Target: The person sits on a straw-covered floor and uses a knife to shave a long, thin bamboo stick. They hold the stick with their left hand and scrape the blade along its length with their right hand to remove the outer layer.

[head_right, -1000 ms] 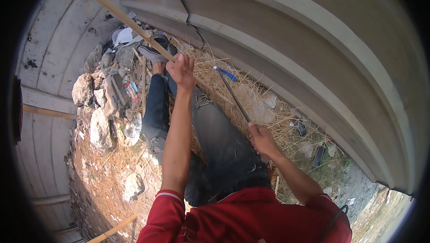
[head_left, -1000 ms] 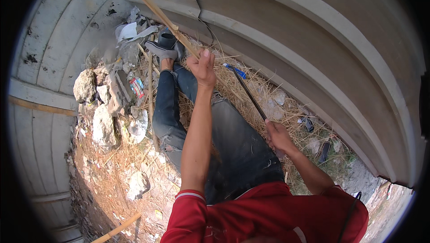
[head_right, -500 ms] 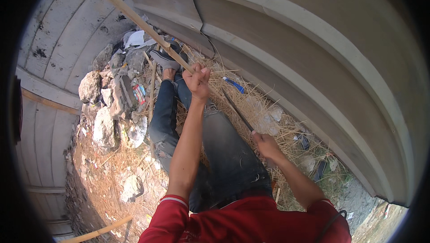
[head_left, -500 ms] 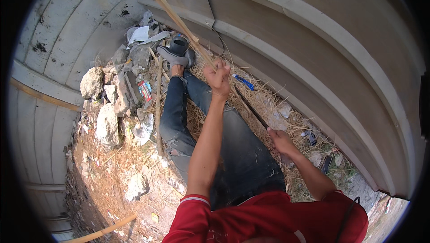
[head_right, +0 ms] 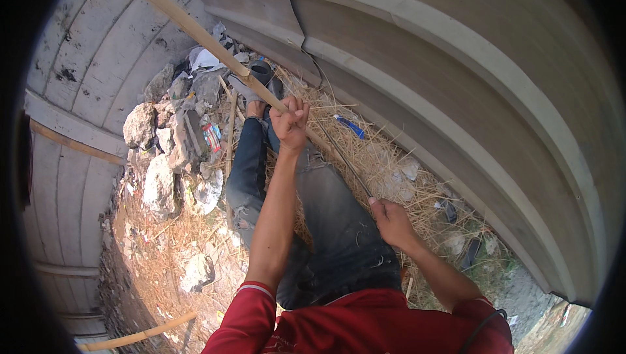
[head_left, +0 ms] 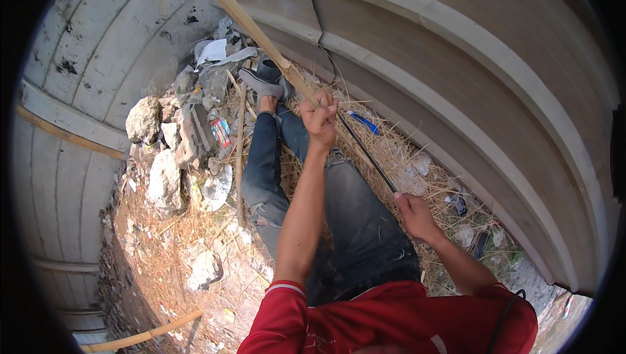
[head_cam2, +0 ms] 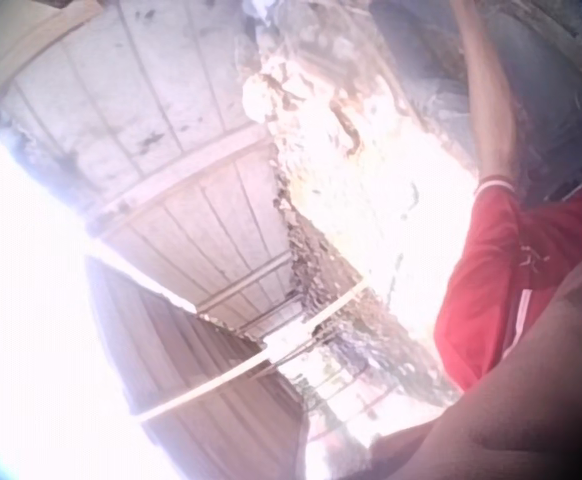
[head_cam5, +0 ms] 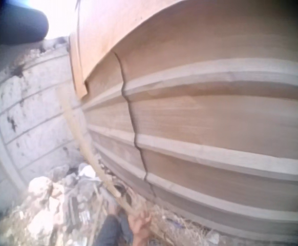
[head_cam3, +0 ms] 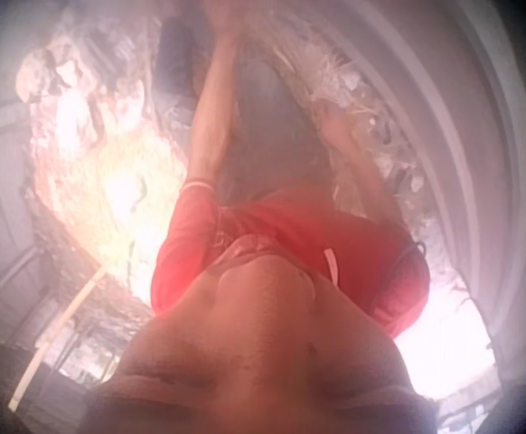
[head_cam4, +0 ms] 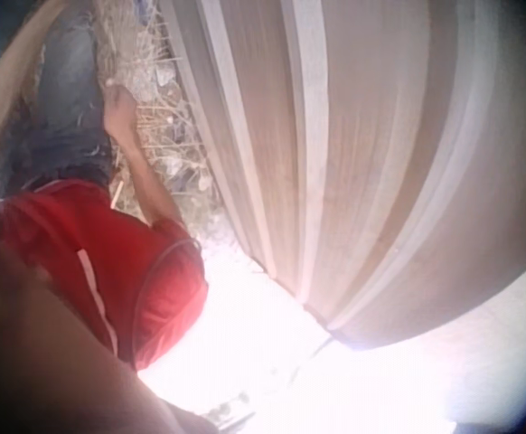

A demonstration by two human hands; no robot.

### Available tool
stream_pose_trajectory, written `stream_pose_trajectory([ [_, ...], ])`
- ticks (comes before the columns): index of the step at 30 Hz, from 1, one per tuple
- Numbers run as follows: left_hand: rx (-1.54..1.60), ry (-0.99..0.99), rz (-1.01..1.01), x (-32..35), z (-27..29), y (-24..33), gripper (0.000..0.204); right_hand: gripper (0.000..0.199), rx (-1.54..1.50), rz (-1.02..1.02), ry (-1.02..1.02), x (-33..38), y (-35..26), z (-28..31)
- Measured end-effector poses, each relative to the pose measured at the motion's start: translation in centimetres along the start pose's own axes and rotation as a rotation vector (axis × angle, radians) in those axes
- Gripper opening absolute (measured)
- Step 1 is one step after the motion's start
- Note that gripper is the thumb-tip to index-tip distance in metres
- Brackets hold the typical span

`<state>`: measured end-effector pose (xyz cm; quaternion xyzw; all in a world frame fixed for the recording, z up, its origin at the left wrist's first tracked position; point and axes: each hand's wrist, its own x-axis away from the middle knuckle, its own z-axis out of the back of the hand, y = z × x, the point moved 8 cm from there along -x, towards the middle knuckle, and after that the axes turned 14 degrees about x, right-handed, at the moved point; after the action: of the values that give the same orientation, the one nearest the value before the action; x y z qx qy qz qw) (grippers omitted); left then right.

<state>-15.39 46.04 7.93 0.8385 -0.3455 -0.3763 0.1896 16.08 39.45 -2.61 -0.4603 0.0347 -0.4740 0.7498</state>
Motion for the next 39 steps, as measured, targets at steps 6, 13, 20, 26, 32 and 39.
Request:
stream_pose_trajectory([
  [6, -0.317, -0.065, 0.060, -1.2, -1.1, 3.0, 0.026, 0.058, 0.032, -0.050, -0.044, 0.8, 1.3, -1.5],
  [13, -0.376, 0.013, -0.425, -8.3, -9.1, 17.3, 0.067, 0.061, 0.173, 0.000, -0.037, 1.0, 0.2, -0.4],
  [20, -0.214, -0.069, -0.151, -10.8, -11.4, 18.1, 0.049, 0.059, 0.029, -0.048, -0.051, -0.4, -2.3, 3.2],
  [26, 0.259, -0.395, 0.144, -10.4, -10.9, 17.7, 0.049, 0.052, -0.573, 0.123, 0.167, 1.4, -7.1, 6.5],
  [32, 0.105, -0.385, 0.123, -10.5, -10.3, 17.5, 0.049, 0.052, -0.095, -0.005, -0.018, 0.6, 3.8, -2.6],
  [39, 0.253, -0.456, 0.192, -10.2, -9.6, 18.2, 0.048, 0.052, -0.092, -0.012, 0.073, -1.3, 0.3, 1.0],
])
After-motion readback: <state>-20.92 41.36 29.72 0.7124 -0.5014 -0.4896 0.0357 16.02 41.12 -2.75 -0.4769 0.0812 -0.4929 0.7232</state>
